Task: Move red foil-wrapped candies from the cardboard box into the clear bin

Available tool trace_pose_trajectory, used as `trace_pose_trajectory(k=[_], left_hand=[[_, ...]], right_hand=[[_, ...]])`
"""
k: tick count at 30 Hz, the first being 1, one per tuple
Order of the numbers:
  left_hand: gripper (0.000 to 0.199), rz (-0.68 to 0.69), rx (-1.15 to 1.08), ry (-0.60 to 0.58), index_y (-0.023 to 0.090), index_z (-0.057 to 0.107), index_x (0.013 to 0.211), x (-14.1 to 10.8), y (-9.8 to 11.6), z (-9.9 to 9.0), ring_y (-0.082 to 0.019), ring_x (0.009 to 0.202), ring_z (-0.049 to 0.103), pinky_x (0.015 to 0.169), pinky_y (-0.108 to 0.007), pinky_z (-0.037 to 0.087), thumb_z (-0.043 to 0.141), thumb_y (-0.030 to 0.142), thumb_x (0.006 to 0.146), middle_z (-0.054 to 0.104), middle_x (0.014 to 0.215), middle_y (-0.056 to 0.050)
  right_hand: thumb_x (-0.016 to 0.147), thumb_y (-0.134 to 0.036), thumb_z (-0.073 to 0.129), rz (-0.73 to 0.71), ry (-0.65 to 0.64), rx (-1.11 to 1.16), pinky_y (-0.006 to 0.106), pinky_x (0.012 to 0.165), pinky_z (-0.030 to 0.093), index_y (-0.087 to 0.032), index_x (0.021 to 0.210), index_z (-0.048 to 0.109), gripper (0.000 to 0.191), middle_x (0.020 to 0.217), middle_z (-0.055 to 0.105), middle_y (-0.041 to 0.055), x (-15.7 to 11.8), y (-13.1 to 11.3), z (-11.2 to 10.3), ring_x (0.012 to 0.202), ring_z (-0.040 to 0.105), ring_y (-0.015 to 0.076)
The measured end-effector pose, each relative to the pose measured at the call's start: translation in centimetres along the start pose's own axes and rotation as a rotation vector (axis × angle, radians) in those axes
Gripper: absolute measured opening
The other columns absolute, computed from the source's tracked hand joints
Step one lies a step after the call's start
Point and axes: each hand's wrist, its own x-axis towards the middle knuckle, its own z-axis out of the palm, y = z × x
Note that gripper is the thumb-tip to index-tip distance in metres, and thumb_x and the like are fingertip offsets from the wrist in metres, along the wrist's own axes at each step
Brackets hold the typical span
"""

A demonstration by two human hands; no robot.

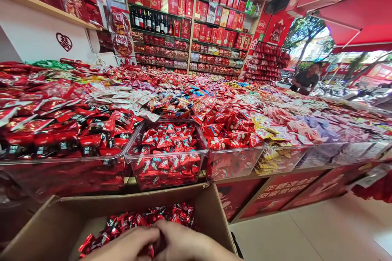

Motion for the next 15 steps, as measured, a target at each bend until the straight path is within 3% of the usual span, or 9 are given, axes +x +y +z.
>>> trace_pose_trajectory(k=[3, 5, 7, 10, 13, 15], left_hand=[[0.013, 0.056, 0.047, 0.019, 0.026, 0.062, 0.070, 0.3, 1.4, -2.0, -0.019, 0.074, 0.054, 0.064, -0.027, 0.035, 0.052, 0.018, 0.066, 0.062, 0.075, 0.002], [0.015, 0.121, 0.017, 0.041, 0.026, 0.062, 0.074, 0.4, 2.5, -2.8, -0.017, 0.077, 0.053, 0.069, -0.026, 0.036, 0.047, 0.024, 0.072, 0.059, 0.079, 0.001], [0.019, 0.159, -0.088, 0.115, 0.027, 0.057, 0.089, 0.4, 3.1, -2.9, -0.016, 0.076, 0.052, 0.070, -0.026, 0.037, 0.045, 0.024, 0.075, 0.055, 0.078, 0.001], [0.035, 0.113, -0.318, 0.198, 0.027, 0.040, 0.107, 0.6, 3.0, -2.4, -0.013, 0.065, 0.047, 0.061, -0.025, 0.038, 0.047, 0.021, 0.073, 0.046, 0.069, 0.005], [0.034, 0.062, -0.448, 0.186, 0.025, 0.039, 0.104, 0.9, 2.4, -1.9, -0.012, 0.064, 0.045, 0.061, -0.026, 0.039, 0.049, 0.019, 0.072, 0.045, 0.068, 0.006], [0.031, 0.058, -0.419, 0.205, 0.025, 0.042, 0.102, 1.1, 2.2, -2.0, -0.013, 0.067, 0.048, 0.064, -0.027, 0.040, 0.048, 0.019, 0.072, 0.049, 0.071, 0.005]], right_hand=[[0.055, -0.026, 0.067, -0.080, 0.009, 0.528, 0.021, 0.057, 0.043, -0.019, 0.102, 0.051, 0.050, 0.080, 0.056, -0.0011, -0.4, -2.7, -1.5, 0.065, 0.052, 0.0093], [0.060, -0.027, 0.065, -0.133, 0.115, 0.732, 0.021, 0.056, 0.043, -0.017, 0.103, 0.050, 0.046, 0.081, 0.056, 0.0003, -0.6, -4.0, -2.2, 0.062, 0.053, 0.0076], [0.060, -0.025, 0.066, -0.173, 0.207, 0.803, 0.021, 0.055, 0.043, -0.015, 0.099, 0.051, 0.043, 0.078, 0.057, 0.0006, -0.7, -4.8, -2.6, 0.057, 0.053, 0.0065], [0.057, -0.021, 0.069, -0.182, 0.291, 0.842, 0.022, 0.054, 0.044, -0.013, 0.090, 0.053, 0.038, 0.072, 0.059, 0.0006, -0.8, -5.2, -2.7, 0.055, 0.054, 0.0076], [0.058, -0.022, 0.069, -0.175, 0.342, 0.859, 0.022, 0.051, 0.044, -0.012, 0.079, 0.054, 0.028, 0.064, 0.059, -0.0003, -0.8, -5.2, -2.7, 0.051, 0.054, 0.0081], [0.061, -0.024, 0.066, -0.189, 0.369, 0.872, 0.022, 0.049, 0.044, -0.013, 0.074, 0.054, 0.021, 0.062, 0.059, -0.0005, -0.9, -5.2, -2.7, 0.049, 0.053, 0.0079]])
